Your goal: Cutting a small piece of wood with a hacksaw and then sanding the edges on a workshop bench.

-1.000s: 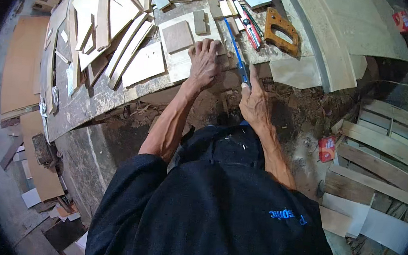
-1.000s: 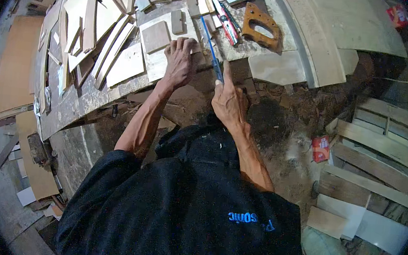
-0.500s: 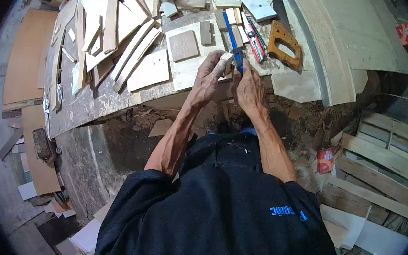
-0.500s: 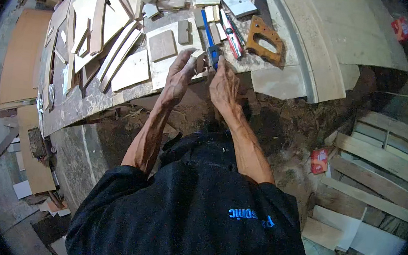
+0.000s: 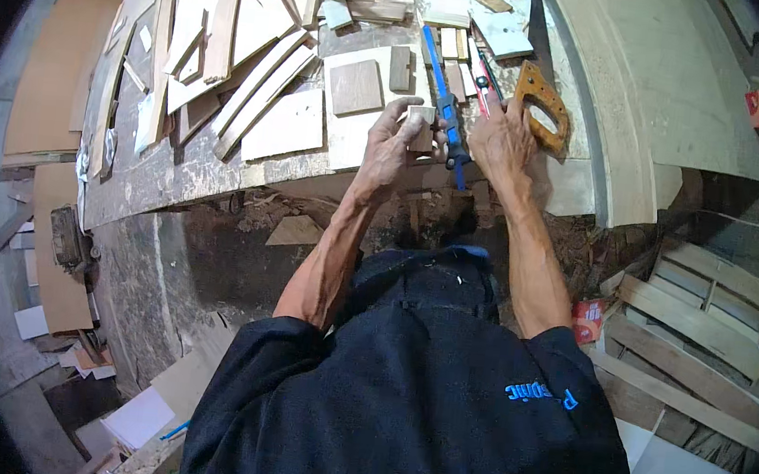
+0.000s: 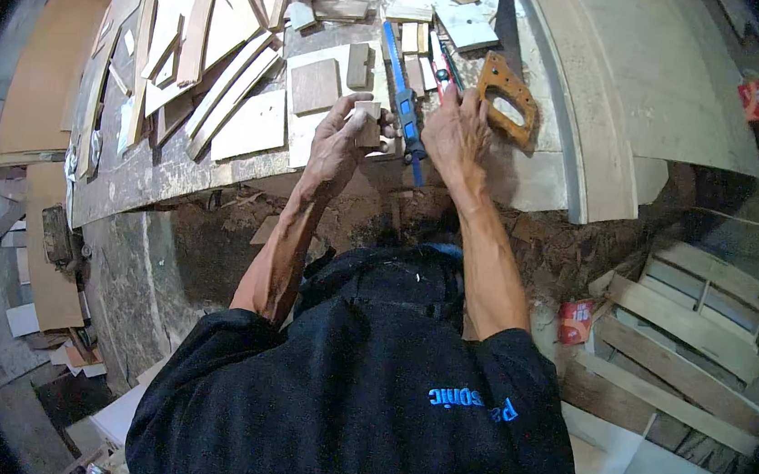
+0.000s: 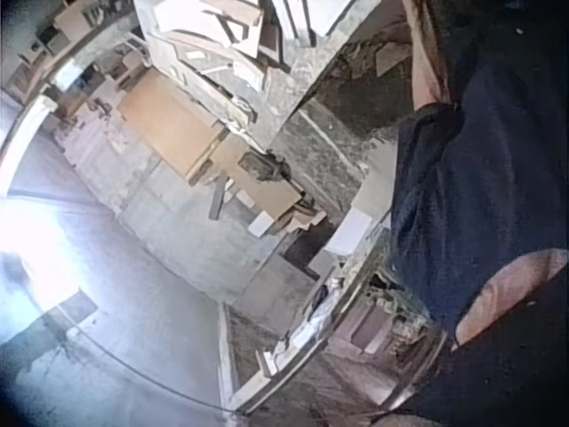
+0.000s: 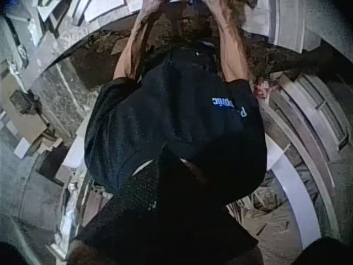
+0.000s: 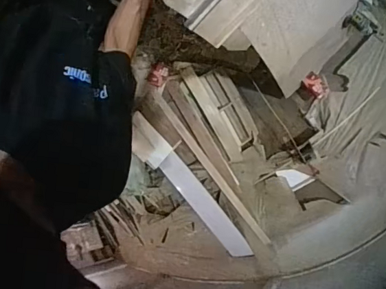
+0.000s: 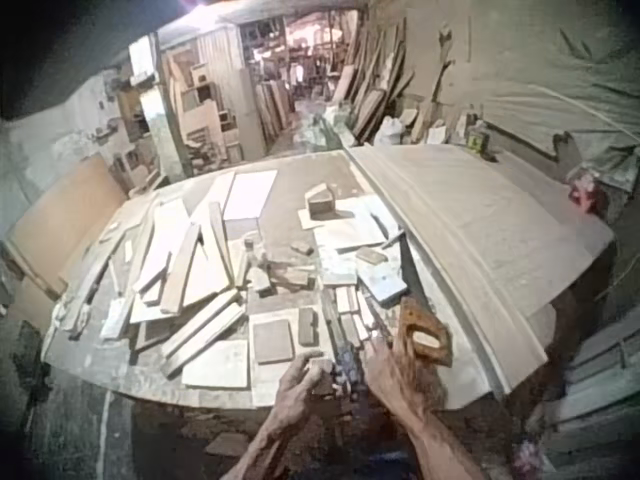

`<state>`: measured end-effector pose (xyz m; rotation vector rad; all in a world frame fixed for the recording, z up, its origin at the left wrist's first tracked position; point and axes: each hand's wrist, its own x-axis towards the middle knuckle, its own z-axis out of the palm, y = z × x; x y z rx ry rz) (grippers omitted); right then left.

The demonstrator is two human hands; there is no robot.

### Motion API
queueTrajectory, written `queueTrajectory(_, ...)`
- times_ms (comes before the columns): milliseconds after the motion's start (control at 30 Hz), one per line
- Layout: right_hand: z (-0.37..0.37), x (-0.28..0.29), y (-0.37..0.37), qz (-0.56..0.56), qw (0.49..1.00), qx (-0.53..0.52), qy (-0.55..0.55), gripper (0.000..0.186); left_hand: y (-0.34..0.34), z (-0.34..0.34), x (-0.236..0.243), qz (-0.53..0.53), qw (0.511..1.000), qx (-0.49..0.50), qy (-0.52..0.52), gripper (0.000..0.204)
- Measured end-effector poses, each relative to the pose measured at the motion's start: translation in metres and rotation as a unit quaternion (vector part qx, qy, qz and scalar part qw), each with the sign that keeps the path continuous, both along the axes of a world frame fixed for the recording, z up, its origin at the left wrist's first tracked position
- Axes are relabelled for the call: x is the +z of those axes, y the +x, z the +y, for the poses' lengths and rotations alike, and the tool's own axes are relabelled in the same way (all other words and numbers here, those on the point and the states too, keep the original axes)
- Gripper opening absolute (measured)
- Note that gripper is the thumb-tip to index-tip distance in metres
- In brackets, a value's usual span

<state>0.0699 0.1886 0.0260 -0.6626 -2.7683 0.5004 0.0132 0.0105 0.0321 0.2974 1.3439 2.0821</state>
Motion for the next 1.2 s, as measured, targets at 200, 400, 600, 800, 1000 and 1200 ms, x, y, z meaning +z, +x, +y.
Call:
queueTrajectory(200,0.020,-0.017,-0.019,-0.024,0.996,0.037,0.078,0.032,0.002,-0.002,0.007,-0.046,0.998,0.036,0.016,0.024)
queueTrajectory(400,0.034,-0.027,-0.032,-0.058,0.994,0.044,0.080,0.035,-0.001,0.002,-0.001,0.044,0.995,0.064,-0.065,0.024)
queueTrajectory(600,0.015,0.023,-0.022,0.035,0.989,0.073,-0.126,0.039,-0.003,0.007,-0.011,0.055,0.987,0.129,-0.085,0.027)
queueTrajectory(800,0.004,0.016,-0.009,0.044,0.887,0.206,-0.411,0.030,-0.008,0.065,-0.017,0.019,0.977,0.213,-0.018,0.026)
queueTrajectory(1000,0.048,0.015,-0.001,0.123,0.883,0.168,-0.420,0.023,-0.017,0.128,-0.027,0.046,0.991,0.109,-0.064,0.025)
queueTrajectory(1200,0.121,-0.006,0.022,0.207,0.847,0.003,-0.490,0.027,-0.083,0.179,0.000,0.471,0.812,0.050,-0.342,0.069)
